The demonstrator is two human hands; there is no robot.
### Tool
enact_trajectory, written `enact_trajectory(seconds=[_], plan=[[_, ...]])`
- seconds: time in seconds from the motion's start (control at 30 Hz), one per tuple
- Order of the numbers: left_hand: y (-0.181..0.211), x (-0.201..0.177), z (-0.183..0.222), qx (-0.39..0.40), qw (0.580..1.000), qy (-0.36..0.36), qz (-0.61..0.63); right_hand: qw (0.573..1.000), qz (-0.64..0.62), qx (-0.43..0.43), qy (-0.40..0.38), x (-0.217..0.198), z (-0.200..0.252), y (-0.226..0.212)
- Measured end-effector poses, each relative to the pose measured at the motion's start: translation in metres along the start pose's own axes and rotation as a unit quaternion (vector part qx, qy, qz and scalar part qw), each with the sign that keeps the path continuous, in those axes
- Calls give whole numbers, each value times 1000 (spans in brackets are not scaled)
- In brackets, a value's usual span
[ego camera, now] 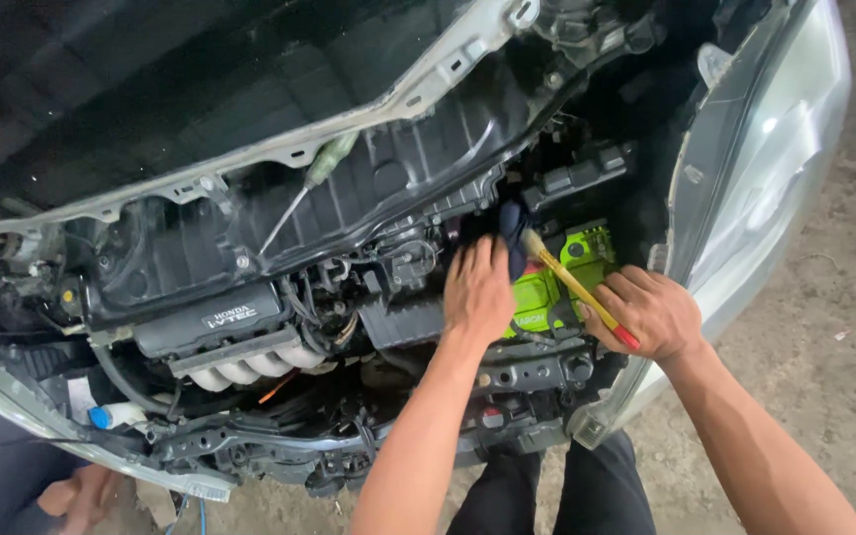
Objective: The person cleans the engine bay of a car with the hood open. They use a brush to scrub various components, including the headlight area and the battery, while wiping away debris with a cloth.
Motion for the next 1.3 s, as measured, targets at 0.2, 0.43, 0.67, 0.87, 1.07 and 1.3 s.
enact_trajectory(seconds=[0.2,0.43,0.67,0.87,1.07,1.3], plan=[[-8,-10,9,-74,996,-40,-3,1000,1,0,-1,-6,-3,1],[-37,75,-59,-112,966,-199,122,1000,-6,0,5,0,4,2],[-1,-6,-4,-16,993,114,23,1000,1,-8,1,-6,-8,2],[-41,42,-64,-159,952,-199,169,1000,5,-7,-8,-1,-4,-2],[-9,19,-28,-113,991,22,72,1000,1,-26,-17,0,-4,-3],[-34,26,-61,-139,938,-213,236,1000,14,-7,-26,9,2,1]])
Point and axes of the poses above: each hand's wrist, its own z-axis away from the middle knuckle, its own x-axis out of the palm, y = z × x, the point moved 8 cm from there along -z, towards the middle knuckle, and after that the axes turned 14 degrees about -y, right-handed, at the moved point
